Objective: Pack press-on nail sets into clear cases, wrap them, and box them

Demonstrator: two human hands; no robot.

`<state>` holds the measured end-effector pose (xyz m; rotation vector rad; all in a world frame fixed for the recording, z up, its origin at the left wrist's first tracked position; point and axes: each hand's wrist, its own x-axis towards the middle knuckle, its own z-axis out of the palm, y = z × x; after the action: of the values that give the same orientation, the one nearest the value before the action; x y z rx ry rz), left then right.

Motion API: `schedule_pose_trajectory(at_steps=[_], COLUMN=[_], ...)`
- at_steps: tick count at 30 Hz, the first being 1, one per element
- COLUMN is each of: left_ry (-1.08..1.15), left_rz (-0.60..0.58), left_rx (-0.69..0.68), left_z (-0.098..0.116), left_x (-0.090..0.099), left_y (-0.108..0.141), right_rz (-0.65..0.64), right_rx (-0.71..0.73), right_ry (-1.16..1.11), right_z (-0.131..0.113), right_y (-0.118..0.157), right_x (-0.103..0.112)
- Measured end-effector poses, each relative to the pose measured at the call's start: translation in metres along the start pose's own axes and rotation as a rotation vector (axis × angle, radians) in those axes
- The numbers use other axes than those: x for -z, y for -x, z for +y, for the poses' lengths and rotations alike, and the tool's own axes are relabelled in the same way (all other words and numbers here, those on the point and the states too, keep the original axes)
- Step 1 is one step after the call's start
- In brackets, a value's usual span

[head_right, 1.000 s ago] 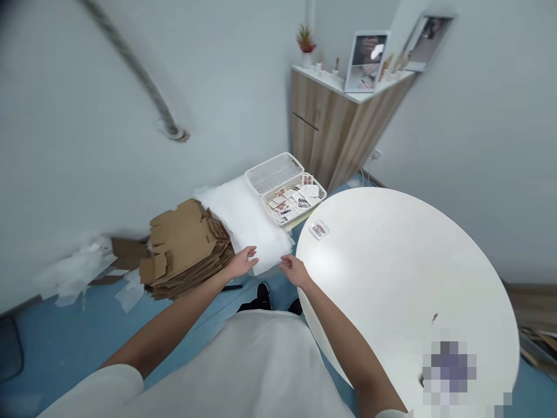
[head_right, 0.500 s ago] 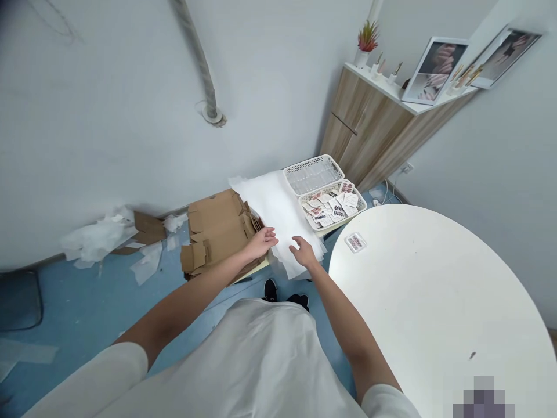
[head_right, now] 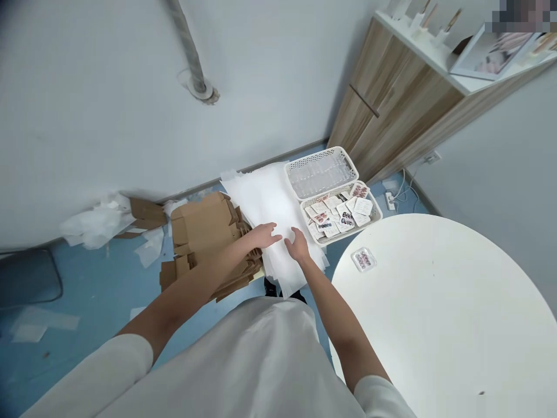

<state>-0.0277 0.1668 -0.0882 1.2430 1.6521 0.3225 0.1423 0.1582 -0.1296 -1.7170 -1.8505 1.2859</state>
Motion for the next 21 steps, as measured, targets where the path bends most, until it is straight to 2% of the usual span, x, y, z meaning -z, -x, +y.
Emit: schedule_pose_trajectory(at_steps=[4,8,11,13,17,21], left_ry=[0.015,-0.036,-0.122,-0.124,-0.002,0.141], left_rz=[0.052,0.055,0.022,0.042,0.12,0.165], left_rx=[0.145,0.244,0.338,0.363,0.373,0.372], left_z=[-0.01,-0.022,-0.027,-0.028,-0.029,-0.025], left_x=[-0.003,-0.008,-0.008,-0.005,0.003,0.009], left_y=[-0.044,-0.066,-0.068,-0.065,-0.061,-0.056], right_rz=[-0.018,-0.062,-0.072,-0.069,-0.102,-0.137], right_rx=[0.085,0.103,0.079,0.053,-0.023,-0.026], right_ry=[0.078,0.126,0.113,0.071,-0.005,0.032], right_z=[0.004,0.016,0.023,0.026,0.03,0.03], right_y=[-0.033,-0.039,-0.037,-0.039,-0.044,-0.047], right_x=[-0.005,-0.016,-0.02,-0.019,-0.016,-0.016])
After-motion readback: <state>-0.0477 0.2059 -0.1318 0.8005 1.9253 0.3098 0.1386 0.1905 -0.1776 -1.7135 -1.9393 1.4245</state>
